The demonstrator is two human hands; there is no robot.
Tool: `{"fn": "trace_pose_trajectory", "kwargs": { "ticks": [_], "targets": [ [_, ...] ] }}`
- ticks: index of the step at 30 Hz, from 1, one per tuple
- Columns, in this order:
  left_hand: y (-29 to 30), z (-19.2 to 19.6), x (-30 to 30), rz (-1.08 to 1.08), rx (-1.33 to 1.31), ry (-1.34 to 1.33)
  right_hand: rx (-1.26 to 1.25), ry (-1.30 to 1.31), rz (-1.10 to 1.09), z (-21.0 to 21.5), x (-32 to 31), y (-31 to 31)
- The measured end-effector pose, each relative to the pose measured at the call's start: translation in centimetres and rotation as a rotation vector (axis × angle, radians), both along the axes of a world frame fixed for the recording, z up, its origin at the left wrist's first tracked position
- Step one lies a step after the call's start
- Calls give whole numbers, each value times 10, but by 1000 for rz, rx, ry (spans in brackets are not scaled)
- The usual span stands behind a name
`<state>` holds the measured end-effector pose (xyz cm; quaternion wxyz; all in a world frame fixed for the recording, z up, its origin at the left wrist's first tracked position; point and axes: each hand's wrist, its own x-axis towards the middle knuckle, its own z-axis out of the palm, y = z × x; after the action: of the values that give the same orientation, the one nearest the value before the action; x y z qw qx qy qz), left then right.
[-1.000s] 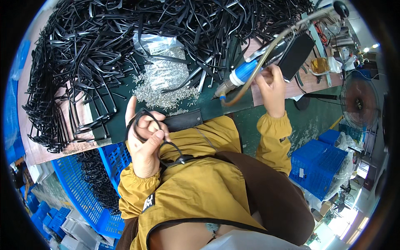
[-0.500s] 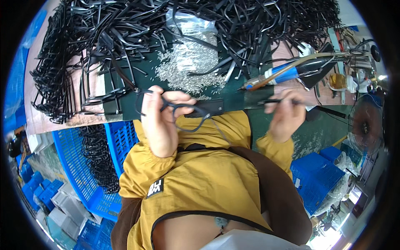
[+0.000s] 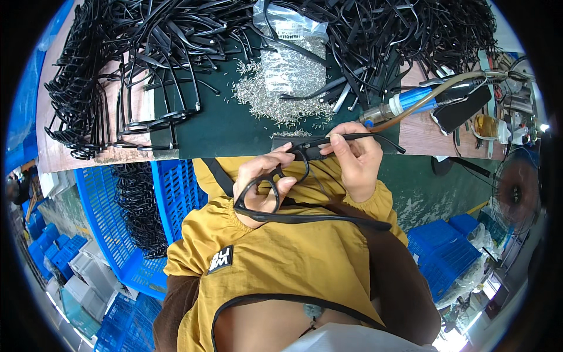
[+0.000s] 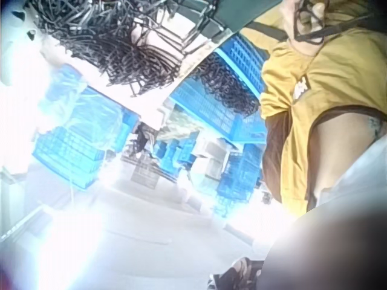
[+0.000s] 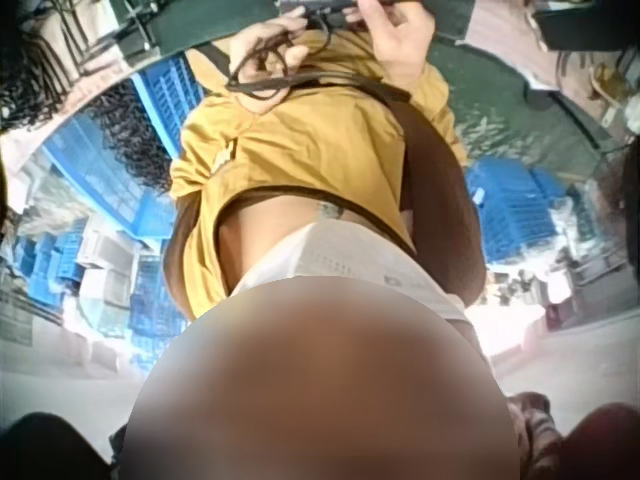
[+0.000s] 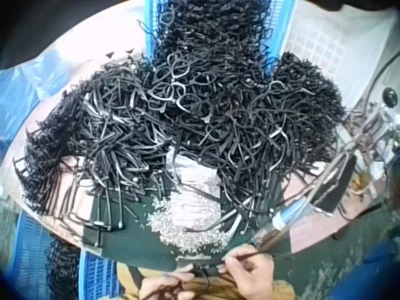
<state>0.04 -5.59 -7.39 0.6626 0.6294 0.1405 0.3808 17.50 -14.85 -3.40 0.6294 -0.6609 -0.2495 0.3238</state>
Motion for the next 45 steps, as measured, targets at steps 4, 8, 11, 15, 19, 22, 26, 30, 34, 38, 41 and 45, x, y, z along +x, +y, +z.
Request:
{"fn": "trace_pose_trajectory", "kwargs": {
  "ticks": [4, 8, 11, 15, 19, 22, 26, 30, 34, 38, 41, 45],
  "targets": [
    [1, 8, 7, 21, 213, 75, 0, -193, -16, -4, -8, 1],
    [-4, 26, 15, 92, 39, 30, 14, -325, 41, -3, -4, -6],
    [-9, 40, 13, 163, -276, 107, 106, -700, 224, -6, 17, -14],
    [0, 44, 6, -58, 385, 382, 17, -1083, 481, -4, 46, -34],
    [4, 42, 3, -125, 442, 446, 71, -889, -4, 5, 61, -43],
    [2, 43, 3, -123, 425, 471, 407, -348, -438, -3, 88, -15],
    [0, 44, 4, -124, 406, 445, 579, -262, -437, -12, 106, 21],
    [1, 39, 5, -129, 422, 410, 885, 499, 67, -5, 97, 37],
    [2, 34, 7, -131, 440, 394, 764, 405, 165, 0, 77, 48],
    [2, 32, 6, -140, 378, 377, 763, 371, 71, 0, 70, 53],
    [2, 32, 5, -147, 353, 371, 872, 500, 67, 4, 65, 50],
    [4, 32, 4, -166, 358, 380, 682, 473, 204, 8, 47, 50]
  ]
}}
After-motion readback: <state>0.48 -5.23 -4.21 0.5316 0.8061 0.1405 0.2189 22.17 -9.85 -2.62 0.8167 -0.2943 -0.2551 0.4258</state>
